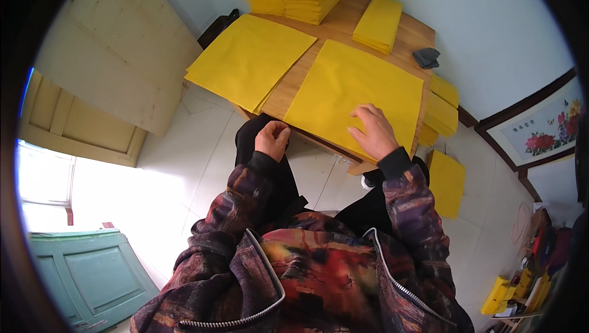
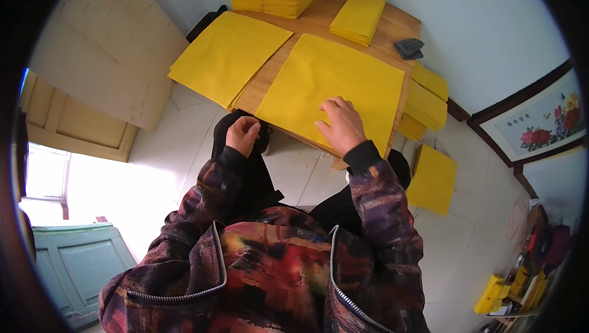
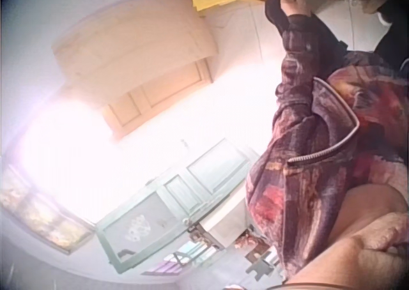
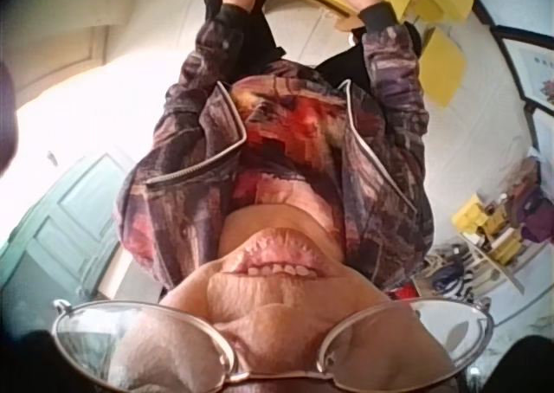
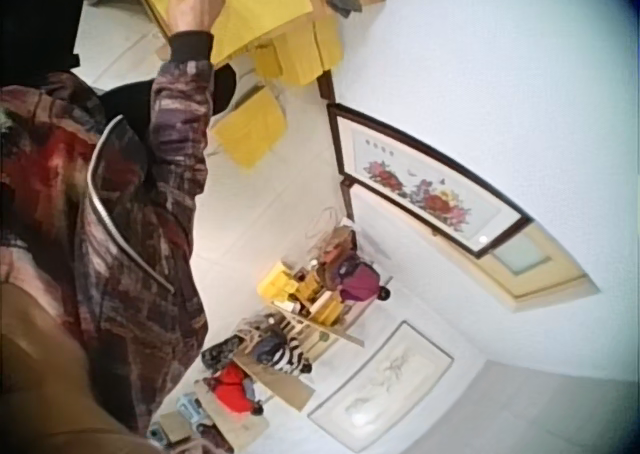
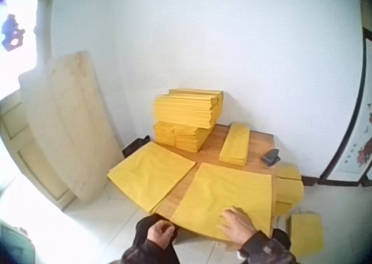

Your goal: The person folds yellow paper sheets by hand on a wooden table. They fold each sheet in half, crease it, and place it into a growing stack. The process is repeated for multiple sheets throughout the clip.

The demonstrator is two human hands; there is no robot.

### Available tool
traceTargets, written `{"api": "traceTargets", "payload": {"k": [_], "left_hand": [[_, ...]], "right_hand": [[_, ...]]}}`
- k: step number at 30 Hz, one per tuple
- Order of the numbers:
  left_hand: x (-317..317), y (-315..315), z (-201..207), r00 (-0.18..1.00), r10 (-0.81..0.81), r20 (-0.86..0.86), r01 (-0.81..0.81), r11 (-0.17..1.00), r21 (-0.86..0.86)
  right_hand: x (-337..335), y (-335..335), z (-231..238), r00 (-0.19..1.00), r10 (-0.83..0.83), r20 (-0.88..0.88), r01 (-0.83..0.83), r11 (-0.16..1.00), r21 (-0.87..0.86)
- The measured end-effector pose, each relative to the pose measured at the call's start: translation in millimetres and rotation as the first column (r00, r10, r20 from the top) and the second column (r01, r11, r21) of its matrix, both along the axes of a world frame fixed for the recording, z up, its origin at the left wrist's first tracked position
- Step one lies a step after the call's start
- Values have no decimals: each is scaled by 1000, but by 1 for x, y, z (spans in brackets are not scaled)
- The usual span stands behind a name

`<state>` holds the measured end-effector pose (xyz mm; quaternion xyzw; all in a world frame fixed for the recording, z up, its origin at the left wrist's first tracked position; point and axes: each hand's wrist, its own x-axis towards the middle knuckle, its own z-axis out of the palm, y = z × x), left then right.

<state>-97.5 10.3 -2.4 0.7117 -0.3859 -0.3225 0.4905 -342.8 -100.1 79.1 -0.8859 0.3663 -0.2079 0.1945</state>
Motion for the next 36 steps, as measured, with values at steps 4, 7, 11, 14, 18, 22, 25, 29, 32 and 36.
{"api": "traceTargets", "payload": {"k": [4,7,11,14,18,22,25,29,32,36], "left_hand": [[-2,-9,-9,891,44,-452,47,981,189],[-4,-12,-12,781,41,-623,79,983,164],[-4,-13,-19,752,17,-659,82,989,120],[-5,-14,-24,755,-10,-655,85,993,84],[-6,-14,-26,751,-19,-660,67,997,47],[-8,-14,-25,736,-10,-677,47,998,36],[-8,-14,-25,729,-3,-684,42,998,39],[-6,-14,-26,737,-22,-676,73,996,47],[-7,-14,-26,736,-26,-677,72,997,39],[-7,-13,-25,741,-34,-670,68,997,24]], "right_hand": [[44,-14,-6,997,61,-54,-59,998,30],[64,-24,-14,992,43,-114,-46,999,-19],[76,-29,-22,984,21,-179,-27,999,-33],[78,-25,-25,972,51,-229,-59,998,-27],[77,-18,-24,977,60,-206,-68,997,-31],[75,-14,-23,975,72,-208,-83,996,-44],[76,-12,-23,974,74,-213,-87,995,-53],[76,-10,-24,975,75,-211,-92,993,-74],[76,-8,-25,975,81,-207,-98,993,-73],[77,-6,-25,973,98,-210,-107,994,-35]]}}
